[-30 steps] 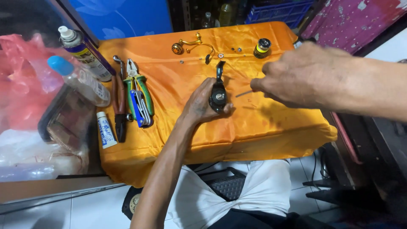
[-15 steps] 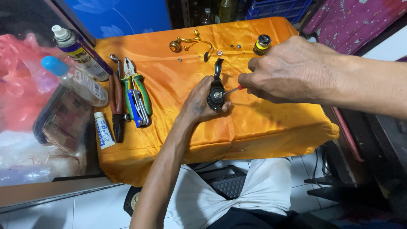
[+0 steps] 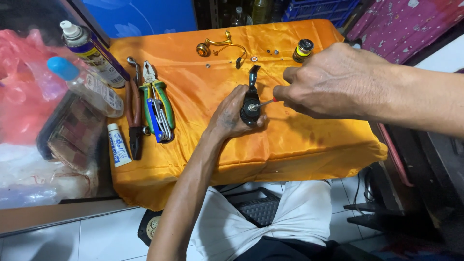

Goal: Repairing and assembling a fishing reel by tightening screws and adjusting internal components using tools.

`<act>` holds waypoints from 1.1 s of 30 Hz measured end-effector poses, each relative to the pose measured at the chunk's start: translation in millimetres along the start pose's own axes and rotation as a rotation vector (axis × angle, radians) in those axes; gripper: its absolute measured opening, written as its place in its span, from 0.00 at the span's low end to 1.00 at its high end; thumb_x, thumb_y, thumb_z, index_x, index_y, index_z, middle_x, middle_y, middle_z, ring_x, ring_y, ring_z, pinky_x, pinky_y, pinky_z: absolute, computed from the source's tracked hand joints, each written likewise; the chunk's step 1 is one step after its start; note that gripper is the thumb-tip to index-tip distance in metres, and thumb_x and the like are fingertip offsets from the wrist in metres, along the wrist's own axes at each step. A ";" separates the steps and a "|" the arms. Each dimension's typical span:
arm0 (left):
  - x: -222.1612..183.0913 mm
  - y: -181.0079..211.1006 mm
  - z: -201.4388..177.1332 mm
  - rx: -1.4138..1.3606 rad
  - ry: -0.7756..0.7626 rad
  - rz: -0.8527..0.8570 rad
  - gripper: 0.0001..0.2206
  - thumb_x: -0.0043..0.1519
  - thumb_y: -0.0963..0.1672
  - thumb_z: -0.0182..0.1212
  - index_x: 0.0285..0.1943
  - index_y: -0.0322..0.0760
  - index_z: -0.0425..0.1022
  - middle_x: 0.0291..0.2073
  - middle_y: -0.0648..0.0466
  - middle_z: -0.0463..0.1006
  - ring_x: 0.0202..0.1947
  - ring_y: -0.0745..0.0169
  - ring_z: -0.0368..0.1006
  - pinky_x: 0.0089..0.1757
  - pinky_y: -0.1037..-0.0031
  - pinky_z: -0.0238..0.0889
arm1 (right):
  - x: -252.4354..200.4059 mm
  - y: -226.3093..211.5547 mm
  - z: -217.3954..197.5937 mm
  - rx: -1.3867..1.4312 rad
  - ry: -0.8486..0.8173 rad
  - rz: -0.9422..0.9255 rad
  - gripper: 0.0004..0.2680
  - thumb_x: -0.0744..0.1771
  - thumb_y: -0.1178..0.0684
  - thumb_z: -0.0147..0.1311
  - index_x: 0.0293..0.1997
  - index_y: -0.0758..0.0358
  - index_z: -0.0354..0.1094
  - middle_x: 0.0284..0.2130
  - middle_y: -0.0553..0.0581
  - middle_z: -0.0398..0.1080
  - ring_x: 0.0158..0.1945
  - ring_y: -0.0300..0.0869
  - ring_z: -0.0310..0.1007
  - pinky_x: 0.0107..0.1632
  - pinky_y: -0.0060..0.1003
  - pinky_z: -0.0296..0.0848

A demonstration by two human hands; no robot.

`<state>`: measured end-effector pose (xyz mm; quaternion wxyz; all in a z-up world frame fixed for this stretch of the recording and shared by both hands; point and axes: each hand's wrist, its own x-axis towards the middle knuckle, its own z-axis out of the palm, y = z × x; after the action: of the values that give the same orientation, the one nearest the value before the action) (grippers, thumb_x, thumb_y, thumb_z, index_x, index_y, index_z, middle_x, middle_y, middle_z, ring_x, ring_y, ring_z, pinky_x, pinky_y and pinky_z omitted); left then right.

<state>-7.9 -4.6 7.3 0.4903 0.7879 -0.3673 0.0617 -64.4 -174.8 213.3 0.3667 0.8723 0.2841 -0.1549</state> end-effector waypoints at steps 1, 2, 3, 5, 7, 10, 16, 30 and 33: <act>-0.5 0.2 1.0 -0.002 -0.001 -0.001 0.19 0.49 0.49 0.66 0.42 0.39 0.64 0.36 0.53 0.70 0.33 0.51 0.69 0.34 0.62 0.62 | 0.4 -0.5 4.1 0.001 -0.002 -0.001 0.09 0.71 0.47 0.38 0.56 0.45 0.59 0.34 0.49 0.71 0.33 0.54 0.83 0.25 0.54 0.79; -0.3 0.1 1.2 -0.010 0.034 0.058 0.18 0.49 0.48 0.65 0.42 0.38 0.64 0.35 0.53 0.69 0.33 0.51 0.68 0.35 0.63 0.62 | 1.3 -0.7 7.7 -0.076 0.117 -0.082 0.08 0.69 0.53 0.43 0.52 0.48 0.62 0.31 0.48 0.70 0.29 0.51 0.81 0.24 0.51 0.79; -0.1 0.0 1.1 -0.017 0.069 0.117 0.17 0.49 0.47 0.65 0.42 0.37 0.64 0.33 0.53 0.69 0.34 0.52 0.66 0.36 0.64 0.62 | 2.2 -1.0 11.1 -0.152 0.237 -0.161 0.08 0.67 0.59 0.48 0.48 0.51 0.64 0.28 0.48 0.69 0.26 0.48 0.78 0.24 0.49 0.80; -0.3 0.6 0.4 -0.014 0.051 0.069 0.18 0.49 0.47 0.65 0.43 0.38 0.64 0.34 0.53 0.69 0.33 0.50 0.67 0.35 0.63 0.62 | 1.8 -3.7 14.9 -0.256 0.427 -0.251 0.05 0.67 0.60 0.49 0.39 0.49 0.64 0.26 0.46 0.66 0.24 0.43 0.74 0.23 0.43 0.75; -1.4 0.0 -1.1 -0.011 0.031 0.021 0.19 0.49 0.48 0.65 0.44 0.39 0.64 0.34 0.52 0.70 0.33 0.49 0.68 0.35 0.62 0.62 | 3.6 -5.1 16.9 -0.357 0.620 -0.336 0.08 0.67 0.61 0.50 0.30 0.48 0.64 0.24 0.45 0.63 0.22 0.39 0.69 0.22 0.38 0.69; -2.1 -2.0 -0.3 -0.014 0.021 0.035 0.20 0.50 0.48 0.65 0.48 0.40 0.65 0.37 0.53 0.70 0.35 0.51 0.69 0.35 0.62 0.64 | 7.0 -2.1 20.3 -0.260 0.515 -0.313 0.05 0.67 0.60 0.49 0.35 0.49 0.64 0.26 0.47 0.65 0.24 0.42 0.72 0.20 0.43 0.73; -1.3 -1.8 0.2 -0.005 0.037 0.065 0.18 0.49 0.48 0.63 0.43 0.40 0.63 0.35 0.54 0.69 0.36 0.50 0.69 0.35 0.60 0.64 | 8.4 5.2 24.7 -0.168 0.298 -0.266 0.06 0.67 0.59 0.46 0.44 0.48 0.62 0.31 0.48 0.68 0.30 0.46 0.77 0.28 0.47 0.81; -0.2 -2.3 0.3 0.009 0.011 0.020 0.20 0.49 0.49 0.62 0.47 0.40 0.65 0.37 0.53 0.73 0.41 0.50 0.72 0.36 0.59 0.66 | 10.4 -7.3 -3.6 -0.667 0.626 -0.515 0.15 0.70 0.63 0.40 0.24 0.50 0.65 0.22 0.46 0.62 0.21 0.38 0.58 0.24 0.37 0.52; -0.7 -0.1 -1.4 -0.010 0.028 0.025 0.19 0.48 0.47 0.62 0.48 0.42 0.66 0.37 0.55 0.74 0.42 0.52 0.73 0.38 0.61 0.68 | 13.8 -0.9 -6.4 -0.627 0.538 -0.534 0.13 0.70 0.63 0.41 0.27 0.54 0.65 0.22 0.48 0.61 0.18 0.37 0.58 0.21 0.36 0.53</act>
<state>-8.1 -3.1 7.7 0.4986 0.7799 -0.3705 0.0768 -53.6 -164.4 210.5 0.4727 0.6259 0.6151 0.0801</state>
